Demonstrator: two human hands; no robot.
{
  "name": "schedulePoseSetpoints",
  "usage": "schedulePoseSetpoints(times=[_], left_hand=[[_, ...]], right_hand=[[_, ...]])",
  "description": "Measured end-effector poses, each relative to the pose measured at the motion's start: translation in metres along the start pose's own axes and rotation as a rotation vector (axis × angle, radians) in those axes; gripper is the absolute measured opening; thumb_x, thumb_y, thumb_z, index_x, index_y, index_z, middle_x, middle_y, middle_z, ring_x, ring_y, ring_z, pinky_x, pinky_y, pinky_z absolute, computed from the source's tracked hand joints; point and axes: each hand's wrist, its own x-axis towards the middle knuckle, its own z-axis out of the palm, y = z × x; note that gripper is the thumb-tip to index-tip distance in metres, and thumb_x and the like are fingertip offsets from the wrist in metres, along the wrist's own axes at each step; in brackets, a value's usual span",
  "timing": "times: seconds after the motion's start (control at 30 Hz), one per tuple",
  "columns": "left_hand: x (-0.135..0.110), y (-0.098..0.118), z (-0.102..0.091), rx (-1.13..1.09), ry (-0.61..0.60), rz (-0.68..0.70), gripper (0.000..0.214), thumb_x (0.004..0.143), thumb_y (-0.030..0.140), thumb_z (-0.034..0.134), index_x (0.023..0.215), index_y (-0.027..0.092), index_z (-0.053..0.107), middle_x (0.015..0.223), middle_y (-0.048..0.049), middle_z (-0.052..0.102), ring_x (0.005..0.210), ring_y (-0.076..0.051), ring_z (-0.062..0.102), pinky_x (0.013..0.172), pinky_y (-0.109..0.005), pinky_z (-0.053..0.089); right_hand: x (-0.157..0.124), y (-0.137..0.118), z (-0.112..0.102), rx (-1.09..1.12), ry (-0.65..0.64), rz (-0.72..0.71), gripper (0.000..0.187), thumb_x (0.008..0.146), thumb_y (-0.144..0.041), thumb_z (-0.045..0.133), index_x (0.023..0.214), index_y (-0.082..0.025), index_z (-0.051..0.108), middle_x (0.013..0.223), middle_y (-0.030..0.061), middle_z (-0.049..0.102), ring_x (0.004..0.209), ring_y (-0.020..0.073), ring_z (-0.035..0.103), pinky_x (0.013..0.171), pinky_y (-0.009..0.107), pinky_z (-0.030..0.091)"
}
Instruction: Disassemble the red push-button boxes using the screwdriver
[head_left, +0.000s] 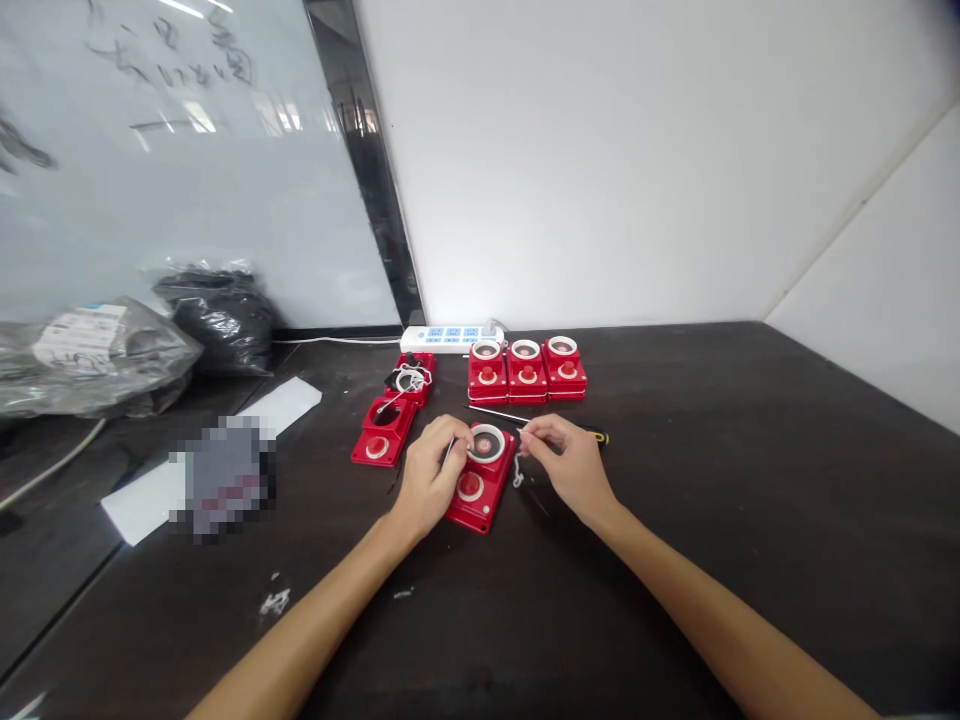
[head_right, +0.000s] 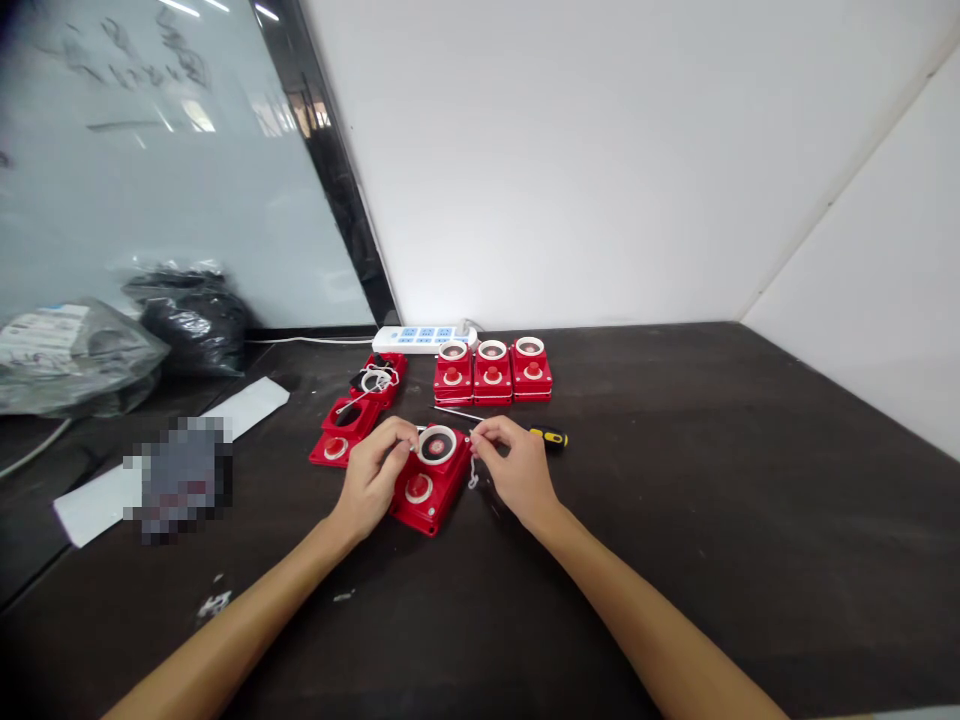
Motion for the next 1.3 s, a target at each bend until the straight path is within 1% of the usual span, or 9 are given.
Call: schedulePoseSetpoints(times=[0.2,0.37,0.43,0.53,0.6,0.67,0.83,1.17,1.3], left_hand=[[0.000,0.000,0.002,0.014,0.030,-0.017,0.026,0.102,0.029,0.035,0.083,0.020,0.050,0.083,-0.0026,0.054,0.078,-0.017,0.052,0.074,-0.031,0.041],[0.001,0.000,0.003,0.111,0.005,0.012,0.025,0.102,0.028,0.035,0.086,0.020,0.051,0.085,-0.0036,0.056,0.081,-0.018,0.052,0.076,-0.032,0.042],[0.002,0.001,0.004,0.175,-0.016,0.067,0.023,0.102,0.027,0.037,0.089,0.020,0.054,0.089,-0.0045,0.059,0.085,-0.018,0.053,0.079,-0.033,0.042],[0.002,0.006,0.005,0.276,-0.031,0.166,0.019,0.100,0.024,0.042,0.093,0.020,0.059,0.094,-0.0050,0.062,0.089,-0.019,0.053,0.080,-0.034,0.041],[0.002,0.010,0.007,0.322,-0.021,0.202,0.017,0.099,0.023,0.045,0.094,0.020,0.061,0.095,-0.0048,0.063,0.089,-0.019,0.053,0.079,-0.034,0.040],[0.002,0.014,0.008,0.349,-0.008,0.210,0.015,0.099,0.025,0.048,0.095,0.021,0.062,0.094,-0.0043,0.063,0.088,-0.019,0.053,0.077,-0.034,0.040],[0.002,0.017,0.014,0.356,-0.004,0.220,0.013,0.098,0.027,0.051,0.093,0.021,0.061,0.093,-0.0038,0.064,0.090,-0.020,0.055,0.075,-0.034,0.039],[0.000,0.015,0.019,0.350,0.017,0.212,0.015,0.097,0.029,0.053,0.092,0.021,0.064,0.091,-0.0039,0.067,0.091,-0.020,0.057,0.076,-0.036,0.040],[-0.001,0.014,0.018,0.338,0.013,0.233,0.014,0.097,0.028,0.053,0.092,0.021,0.065,0.090,-0.0039,0.068,0.089,-0.020,0.057,0.076,-0.036,0.040]], right_hand=[[0.003,0.005,-0.005,-0.194,0.091,-0.014,0.007,0.084,-0.022,0.058,0.083,-0.020,0.064,0.072,0.0018,0.068,0.066,0.0179,0.065,0.069,0.031,0.049],[0.007,0.017,-0.009,-0.579,-0.102,-0.071,0.011,0.079,-0.016,0.062,0.087,-0.018,0.069,0.084,0.0052,0.065,0.079,0.0200,0.062,0.075,0.034,0.047],[0.007,0.017,-0.009,-0.638,-0.132,-0.076,0.013,0.079,-0.015,0.063,0.090,-0.018,0.070,0.086,0.0059,0.063,0.081,0.0204,0.061,0.075,0.034,0.046],[0.006,0.006,-0.010,-0.519,-0.083,-0.139,0.009,0.085,-0.016,0.059,0.081,-0.019,0.067,0.075,0.0028,0.060,0.072,0.0173,0.057,0.069,0.031,0.045],[0.004,-0.005,-0.010,-0.395,-0.086,-0.219,0.015,0.089,-0.022,0.057,0.077,-0.021,0.064,0.070,0.0012,0.060,0.066,0.0156,0.055,0.064,0.029,0.044],[0.000,-0.014,-0.008,-0.327,-0.106,-0.307,0.013,0.091,-0.027,0.058,0.081,-0.022,0.065,0.071,0.0013,0.061,0.065,0.0156,0.055,0.062,0.029,0.045],[-0.007,-0.011,0.000,-0.376,-0.118,-0.491,0.013,0.092,-0.028,0.058,0.090,-0.023,0.070,0.082,0.0056,0.069,0.076,0.0188,0.064,0.074,0.034,0.052],[-0.010,-0.005,0.001,-0.485,-0.115,-0.514,0.018,0.092,-0.024,0.054,0.092,-0.023,0.072,0.088,0.0074,0.074,0.081,0.0205,0.068,0.080,0.036,0.055],[-0.011,-0.008,0.002,-0.522,-0.142,-0.515,0.018,0.093,-0.023,0.051,0.093,-0.023,0.069,0.087,0.0071,0.072,0.077,0.0188,0.066,0.074,0.032,0.052]])
